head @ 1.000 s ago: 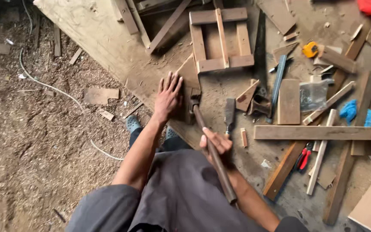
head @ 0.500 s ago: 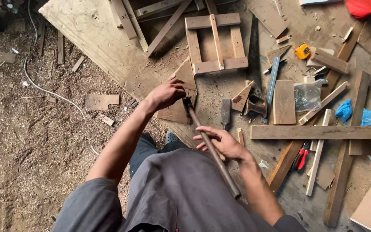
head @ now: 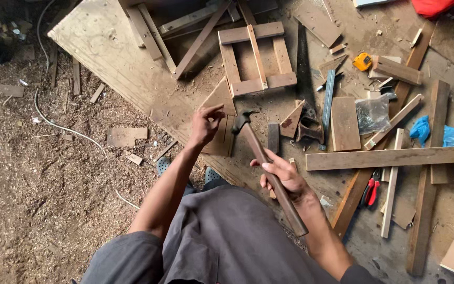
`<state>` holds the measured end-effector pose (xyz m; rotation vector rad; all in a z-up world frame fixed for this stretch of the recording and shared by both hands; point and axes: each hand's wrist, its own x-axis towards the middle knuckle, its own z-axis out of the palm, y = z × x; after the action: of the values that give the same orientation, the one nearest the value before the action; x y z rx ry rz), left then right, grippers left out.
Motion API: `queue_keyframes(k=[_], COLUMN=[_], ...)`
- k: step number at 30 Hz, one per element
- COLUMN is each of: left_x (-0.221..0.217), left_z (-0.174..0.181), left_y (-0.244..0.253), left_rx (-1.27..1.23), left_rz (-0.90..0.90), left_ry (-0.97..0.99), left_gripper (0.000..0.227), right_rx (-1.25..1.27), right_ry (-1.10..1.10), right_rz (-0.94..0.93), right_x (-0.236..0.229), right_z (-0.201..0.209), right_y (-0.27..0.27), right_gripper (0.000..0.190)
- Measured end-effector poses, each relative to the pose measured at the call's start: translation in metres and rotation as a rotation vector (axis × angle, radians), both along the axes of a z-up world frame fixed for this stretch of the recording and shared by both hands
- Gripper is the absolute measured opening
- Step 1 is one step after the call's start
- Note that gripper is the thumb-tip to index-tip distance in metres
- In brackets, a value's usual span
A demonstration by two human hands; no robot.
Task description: The person uses a ruler and pencil to mark lines on a small triangular wooden piece, then uses a hammer to drive nails along the marked lines. The person handles the ruler, pencil, hammer, and nails while working on the wood piece.
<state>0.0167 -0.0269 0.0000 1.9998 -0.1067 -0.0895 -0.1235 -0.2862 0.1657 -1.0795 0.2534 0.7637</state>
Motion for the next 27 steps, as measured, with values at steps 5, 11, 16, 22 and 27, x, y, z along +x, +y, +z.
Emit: queue_keyframes(k=[5, 11, 16, 22, 27], left_x=[0.0, 0.014, 0.012, 0.005, 0.008], left_z=[-0.008, -0.017, -0.015, -0.009, -0.015], left_y=[-0.01, -0.005, -0.004, -0.007, -0.005], left_rx=[-0.218, 0.214, 0.282, 0.303, 0.24], left_rz=[0.017, -0.077, -0.045, -0.051, -0.065], left_ry=[0.185, -0.267, -0.244, -0.239, -0.194], left_gripper=[0.017, 0.014, 0.017, 0.017, 0.021], right_rx=[-0.043, -0.107, -0.454, -0.418, -0.462], right_ry=[-0.106, -0.063, -0.226, -0.316, -0.327], right_rz=[-0.005, -0.04, -0.113, -0.184, -0.138], right_x=[-0.005, -0.009, -0.011, -0.017, -0.014], right_z=[0.005, -0.018, -0.059, -0.076, -0.08], right_y=[-0.004, -0.011, -0.004, -0.013, -0.014], right_gripper=[0.078, 0.074, 0.07, 0.063, 0.065])
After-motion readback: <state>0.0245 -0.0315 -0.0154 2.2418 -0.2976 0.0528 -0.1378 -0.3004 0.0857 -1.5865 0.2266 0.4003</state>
